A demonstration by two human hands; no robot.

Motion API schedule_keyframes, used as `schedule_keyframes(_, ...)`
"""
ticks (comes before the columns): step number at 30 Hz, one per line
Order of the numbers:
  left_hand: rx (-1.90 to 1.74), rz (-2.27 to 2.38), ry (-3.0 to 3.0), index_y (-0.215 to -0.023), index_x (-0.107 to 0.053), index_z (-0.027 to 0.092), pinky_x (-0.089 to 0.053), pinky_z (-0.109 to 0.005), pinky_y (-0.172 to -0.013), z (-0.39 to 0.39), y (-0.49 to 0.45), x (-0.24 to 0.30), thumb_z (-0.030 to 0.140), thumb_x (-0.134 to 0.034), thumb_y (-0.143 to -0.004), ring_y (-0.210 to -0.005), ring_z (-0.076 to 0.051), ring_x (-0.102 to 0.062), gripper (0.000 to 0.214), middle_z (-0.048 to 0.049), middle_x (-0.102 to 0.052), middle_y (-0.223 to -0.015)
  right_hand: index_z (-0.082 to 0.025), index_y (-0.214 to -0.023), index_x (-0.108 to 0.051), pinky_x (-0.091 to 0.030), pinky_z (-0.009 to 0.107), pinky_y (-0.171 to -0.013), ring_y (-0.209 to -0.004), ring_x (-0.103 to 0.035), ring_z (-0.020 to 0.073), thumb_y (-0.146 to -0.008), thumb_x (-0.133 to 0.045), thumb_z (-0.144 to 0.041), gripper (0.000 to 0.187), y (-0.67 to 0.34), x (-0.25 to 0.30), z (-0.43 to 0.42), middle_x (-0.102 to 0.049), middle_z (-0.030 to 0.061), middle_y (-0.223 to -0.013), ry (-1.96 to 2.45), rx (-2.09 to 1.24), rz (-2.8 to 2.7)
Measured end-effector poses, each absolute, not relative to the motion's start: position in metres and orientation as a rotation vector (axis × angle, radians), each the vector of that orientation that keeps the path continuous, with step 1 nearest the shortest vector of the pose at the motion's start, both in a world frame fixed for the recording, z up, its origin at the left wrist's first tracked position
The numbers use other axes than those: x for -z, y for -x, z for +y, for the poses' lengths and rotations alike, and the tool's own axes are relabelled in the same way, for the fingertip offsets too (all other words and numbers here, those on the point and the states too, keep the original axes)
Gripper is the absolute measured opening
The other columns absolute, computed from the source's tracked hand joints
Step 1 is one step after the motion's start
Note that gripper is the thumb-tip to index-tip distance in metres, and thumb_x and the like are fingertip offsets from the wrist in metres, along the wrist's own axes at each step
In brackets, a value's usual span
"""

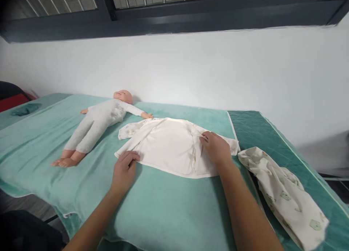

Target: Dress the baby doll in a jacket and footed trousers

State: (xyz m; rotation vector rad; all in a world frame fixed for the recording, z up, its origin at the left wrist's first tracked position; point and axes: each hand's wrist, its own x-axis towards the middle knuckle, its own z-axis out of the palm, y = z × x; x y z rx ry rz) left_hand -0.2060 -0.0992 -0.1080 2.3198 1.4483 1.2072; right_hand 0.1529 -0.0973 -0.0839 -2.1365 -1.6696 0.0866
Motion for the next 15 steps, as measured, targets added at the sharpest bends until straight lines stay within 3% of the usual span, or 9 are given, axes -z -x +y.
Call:
schedule_keyframes(6,-1.210,1.439,-2.307,-0.077,-0.057,0.021,-0.045,-0.037,-0.086,-0.099,0.206,0.108,0.004,-0.041,-0.085,-0.092,-0.020,-0.057,0.024,-0.0031,-0.065,-0.088,-0.026,-0.099,-0.068,-0.033,0.031,-0.063,-0.075,-0.060,0.0226,-0.092,-0.045,-0.047,0.032,-0.169,0.071,-0.101,-0.072,0.0060,-0.084,2.152,-0.040,-1.429)
schedule_keyframes(12,-1.209,1.432,-2.306,-0.078,-0.057,0.021,-0.046,-0.037,-0.086,-0.098,0.207,0.108,0.005,-0.041,-0.085,-0.092,-0.020,-0.058,0.024,-0.0035,-0.066,-0.088,-0.024,-0.068,-0.059,-0.032,0.029,-0.055,-0.061,-0.052,0.0175,-0.085,-0.051,-0.055,0.037,-0.184,0.072,-0.106,-0.062,0.0002,-0.063,2.057,-0.375,-1.645)
schedule_keyframes(15,-1.203,1.448,-2.300,-0.077,-0.058,0.021,-0.046,-0.037,-0.086,-0.098,0.207,0.109,0.005,-0.041,-0.085,-0.092,-0.020,-0.058,0.024,-0.0036,-0.066,-0.089,-0.023,-0.062,-0.057,-0.034,0.029,-0.057,-0.063,-0.052,0.0178,-0.085,-0.051,-0.055,0.040,-0.178,0.067,-0.108,-0.060,-0.0001,-0.063,1.930,-0.512,-1.589)
